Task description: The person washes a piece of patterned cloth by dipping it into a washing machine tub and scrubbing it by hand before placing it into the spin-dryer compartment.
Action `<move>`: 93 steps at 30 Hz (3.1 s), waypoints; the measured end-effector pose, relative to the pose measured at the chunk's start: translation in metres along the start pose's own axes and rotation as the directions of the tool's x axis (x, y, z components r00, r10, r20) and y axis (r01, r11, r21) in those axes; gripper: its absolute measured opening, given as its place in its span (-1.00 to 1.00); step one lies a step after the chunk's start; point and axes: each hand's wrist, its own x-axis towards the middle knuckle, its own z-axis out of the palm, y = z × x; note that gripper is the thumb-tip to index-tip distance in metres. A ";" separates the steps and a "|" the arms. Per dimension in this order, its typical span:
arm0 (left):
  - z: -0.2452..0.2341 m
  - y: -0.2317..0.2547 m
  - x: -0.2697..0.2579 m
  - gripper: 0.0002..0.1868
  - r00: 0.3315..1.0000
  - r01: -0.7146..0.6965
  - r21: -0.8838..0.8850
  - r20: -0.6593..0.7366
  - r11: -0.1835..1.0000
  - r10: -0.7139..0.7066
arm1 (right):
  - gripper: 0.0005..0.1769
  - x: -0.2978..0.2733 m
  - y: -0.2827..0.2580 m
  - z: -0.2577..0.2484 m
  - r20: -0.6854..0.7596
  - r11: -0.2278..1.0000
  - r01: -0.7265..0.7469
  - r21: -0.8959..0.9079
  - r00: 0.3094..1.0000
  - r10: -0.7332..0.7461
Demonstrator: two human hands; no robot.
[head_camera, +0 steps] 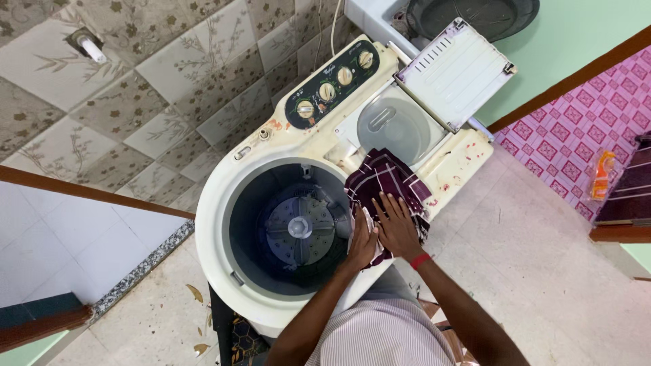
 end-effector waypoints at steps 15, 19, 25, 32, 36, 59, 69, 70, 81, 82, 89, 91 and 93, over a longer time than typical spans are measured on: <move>-0.071 -0.032 0.172 -0.08 0.725 0.251 0.219 -0.688 0.943 -0.034 | -0.25 0.222 0.049 0.058 -0.144 0.898 0.428 0.104 0.900 -0.412; -0.110 -0.030 0.169 -0.13 0.713 0.454 0.473 -0.701 0.755 0.010 | -0.24 0.240 0.030 0.072 -0.133 0.909 0.408 0.084 0.909 -0.395; -0.123 -0.022 0.137 -0.13 0.795 0.384 0.564 -0.605 0.731 0.049 | -0.26 0.211 0.027 0.086 -0.205 0.898 0.398 0.185 0.910 -0.361; -0.201 -0.025 0.136 -0.30 0.866 0.383 0.821 -0.478 0.423 0.145 | -0.22 0.227 -0.023 0.090 -0.212 0.960 0.243 0.136 0.954 -0.211; -0.235 -0.027 0.116 -0.30 0.861 0.367 0.832 -0.473 0.415 0.187 | -0.20 0.234 -0.053 0.094 -0.246 0.959 0.276 0.060 0.935 -0.254; -0.329 0.011 -0.090 -0.13 0.713 0.645 0.681 -0.700 0.347 0.048 | -0.19 0.254 -0.233 0.094 -0.037 0.725 0.683 0.089 0.729 -0.683; -0.332 0.002 -0.090 -0.16 0.666 0.671 0.626 -0.744 0.397 0.047 | -0.23 0.237 -0.267 0.127 -0.109 0.808 0.559 0.186 0.829 -0.549; -0.324 0.007 -0.101 -0.17 0.631 0.699 0.610 -0.771 0.373 0.079 | -0.23 0.229 -0.273 0.125 -0.112 0.798 0.571 0.194 0.821 -0.560; -0.154 0.065 -0.211 -0.05 0.527 0.759 0.417 -0.844 0.499 -0.097 | -0.32 0.056 -0.238 0.086 -0.038 0.288 0.522 0.803 0.527 -0.849; -0.132 0.074 -0.213 -0.04 0.544 0.761 0.445 -0.834 0.473 -0.091 | -0.32 0.042 -0.222 0.078 -0.030 0.293 0.509 0.809 0.533 -0.845; -0.033 0.113 -0.186 -0.08 0.669 0.736 0.600 -0.716 0.313 -0.200 | -0.50 -0.010 -0.104 0.021 0.509 0.713 0.426 0.557 0.504 -0.698; -0.014 0.116 -0.167 -0.02 0.791 0.603 0.701 -0.586 0.381 -0.176 | -0.53 -0.016 -0.072 0.004 0.444 0.725 0.600 0.338 0.578 -0.685; 0.006 0.117 -0.145 0.00 0.826 0.557 0.709 -0.527 0.432 -0.201 | -0.52 -0.024 -0.035 -0.014 0.446 0.750 0.611 0.255 0.614 -0.651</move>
